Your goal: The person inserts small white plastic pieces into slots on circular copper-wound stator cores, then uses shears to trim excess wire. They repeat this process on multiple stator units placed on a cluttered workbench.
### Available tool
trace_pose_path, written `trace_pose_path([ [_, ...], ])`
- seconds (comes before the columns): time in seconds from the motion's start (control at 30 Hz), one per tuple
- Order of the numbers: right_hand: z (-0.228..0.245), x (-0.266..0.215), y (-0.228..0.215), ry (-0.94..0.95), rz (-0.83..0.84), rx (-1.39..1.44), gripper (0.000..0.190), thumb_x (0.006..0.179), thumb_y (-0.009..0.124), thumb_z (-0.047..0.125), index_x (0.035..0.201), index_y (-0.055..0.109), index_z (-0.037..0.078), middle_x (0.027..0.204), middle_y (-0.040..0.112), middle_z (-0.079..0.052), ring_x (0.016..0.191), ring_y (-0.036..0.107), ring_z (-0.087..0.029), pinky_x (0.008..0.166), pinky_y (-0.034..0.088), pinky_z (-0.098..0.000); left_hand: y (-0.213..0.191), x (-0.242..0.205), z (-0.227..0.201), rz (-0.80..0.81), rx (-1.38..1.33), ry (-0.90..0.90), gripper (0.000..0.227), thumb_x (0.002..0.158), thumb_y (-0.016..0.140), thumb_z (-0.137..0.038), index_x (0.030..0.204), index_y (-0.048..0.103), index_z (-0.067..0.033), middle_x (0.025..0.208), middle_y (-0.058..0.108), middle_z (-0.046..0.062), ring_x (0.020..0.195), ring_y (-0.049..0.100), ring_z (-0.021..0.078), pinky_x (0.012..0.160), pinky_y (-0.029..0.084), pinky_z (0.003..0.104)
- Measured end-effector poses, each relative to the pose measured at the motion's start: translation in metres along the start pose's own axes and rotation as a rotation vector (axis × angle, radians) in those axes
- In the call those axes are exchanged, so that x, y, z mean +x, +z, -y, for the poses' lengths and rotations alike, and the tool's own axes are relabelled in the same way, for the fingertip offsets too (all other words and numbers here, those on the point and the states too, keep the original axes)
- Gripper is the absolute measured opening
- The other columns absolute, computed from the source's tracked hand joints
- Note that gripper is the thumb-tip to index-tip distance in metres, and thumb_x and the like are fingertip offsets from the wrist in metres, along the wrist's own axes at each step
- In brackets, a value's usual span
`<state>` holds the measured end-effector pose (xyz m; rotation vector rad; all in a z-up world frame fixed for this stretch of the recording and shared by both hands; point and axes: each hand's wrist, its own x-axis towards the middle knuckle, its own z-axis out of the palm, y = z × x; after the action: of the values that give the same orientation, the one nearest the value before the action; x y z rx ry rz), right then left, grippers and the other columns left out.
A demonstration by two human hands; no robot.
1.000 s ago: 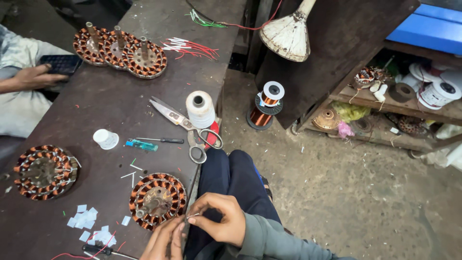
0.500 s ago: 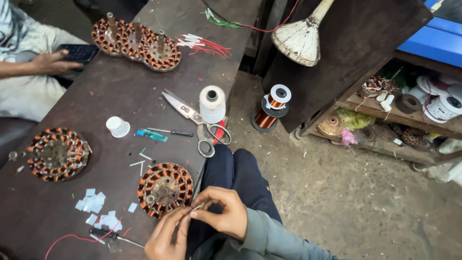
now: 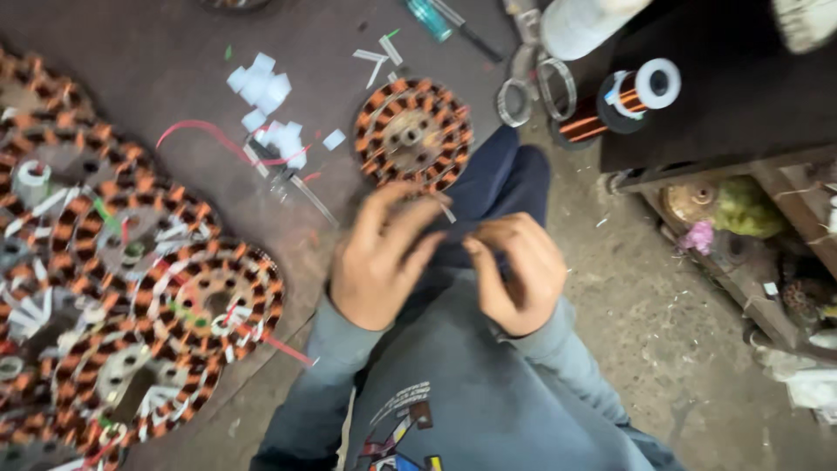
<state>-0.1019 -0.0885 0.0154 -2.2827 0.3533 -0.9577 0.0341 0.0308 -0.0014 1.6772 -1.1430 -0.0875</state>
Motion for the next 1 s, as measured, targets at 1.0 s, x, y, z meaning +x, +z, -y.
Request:
trace_pose_path([
  [1.0,-0.049,0.021,0.065,0.093,0.117,-0.153,0.024,0.092,0.078,-0.013,0.111,0.067,-0.005,0.11,0.069,-0.017,0.101,0.069,-0.032,0.091,0.056,-0.0381,0.009,0.019,0.073,0.155,0.302,-0.12,0.057,0.079,0.087,-0.026,0.132,0.067,-0.0134,0.151,0.047,0.009,0.142,0.039,0.0377,0.115,0.033,0.055],
])
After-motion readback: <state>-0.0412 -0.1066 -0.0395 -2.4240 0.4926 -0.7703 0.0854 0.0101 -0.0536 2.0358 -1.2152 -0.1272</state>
